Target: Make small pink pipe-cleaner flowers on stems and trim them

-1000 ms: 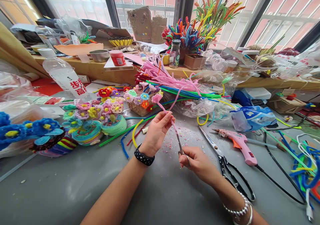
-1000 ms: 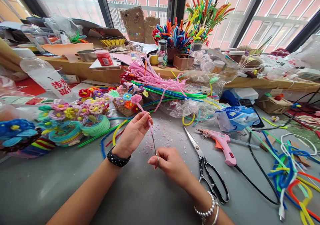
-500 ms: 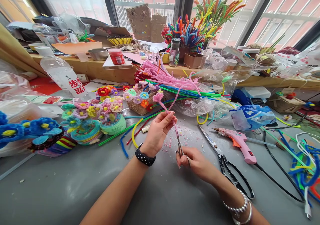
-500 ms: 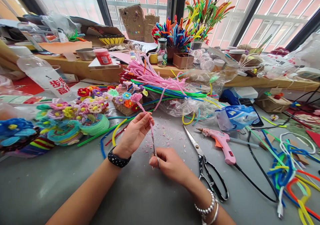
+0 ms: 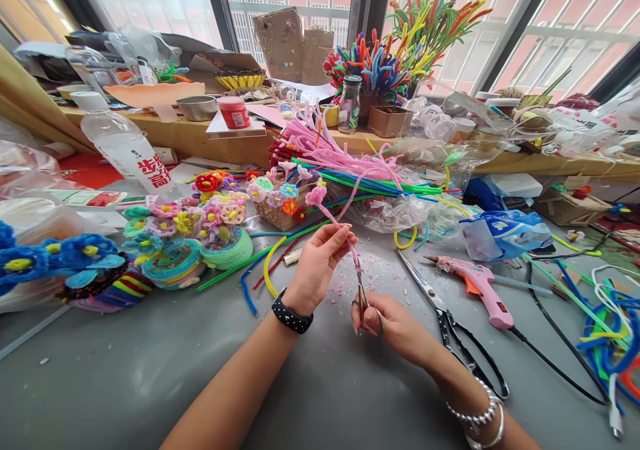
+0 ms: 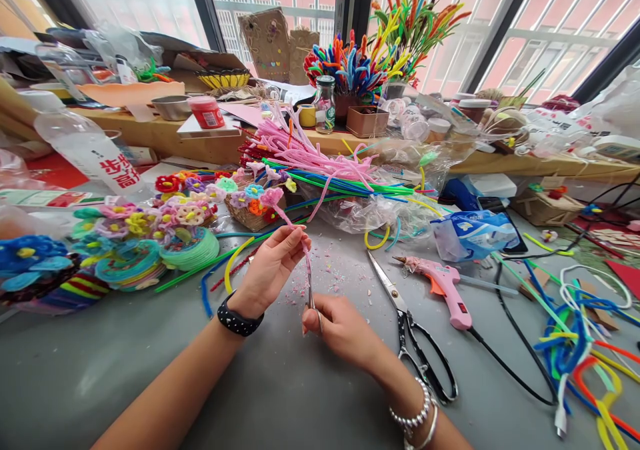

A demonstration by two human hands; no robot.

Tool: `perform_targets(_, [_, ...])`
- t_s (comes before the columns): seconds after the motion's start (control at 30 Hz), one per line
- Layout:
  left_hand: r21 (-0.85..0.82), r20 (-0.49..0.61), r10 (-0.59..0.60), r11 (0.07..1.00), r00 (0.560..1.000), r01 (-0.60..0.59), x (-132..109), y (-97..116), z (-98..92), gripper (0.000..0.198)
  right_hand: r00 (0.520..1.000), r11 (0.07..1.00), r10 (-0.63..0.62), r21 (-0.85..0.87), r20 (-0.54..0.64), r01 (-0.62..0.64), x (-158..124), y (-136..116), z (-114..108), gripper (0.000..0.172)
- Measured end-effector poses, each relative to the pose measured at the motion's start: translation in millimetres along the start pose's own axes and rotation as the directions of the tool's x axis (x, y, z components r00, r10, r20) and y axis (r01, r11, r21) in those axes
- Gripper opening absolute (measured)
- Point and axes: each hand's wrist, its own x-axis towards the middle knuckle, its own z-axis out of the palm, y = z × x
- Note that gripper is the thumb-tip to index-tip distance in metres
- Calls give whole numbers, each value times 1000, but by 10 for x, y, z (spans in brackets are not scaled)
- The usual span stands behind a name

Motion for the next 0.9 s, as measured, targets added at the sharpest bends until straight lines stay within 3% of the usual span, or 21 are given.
perform_targets(0.3, [-3, -10, 27, 1000, 1000, -27, 14, 11, -17, 8, 993, 996, 73, -47, -97, -78, 30, 21, 22, 59])
perform_targets(0.53, [26, -7, 17, 1000, 1000, -17, -7, 0, 1, 7, 1000, 999, 12, -35, -26, -13, 10, 11, 18, 62])
perform_targets(0.9, [36, -39, 31, 999, 999, -30, 12, 2, -23, 8, 980, 981, 137, -115, -142, -154, 66, -1, 30, 60])
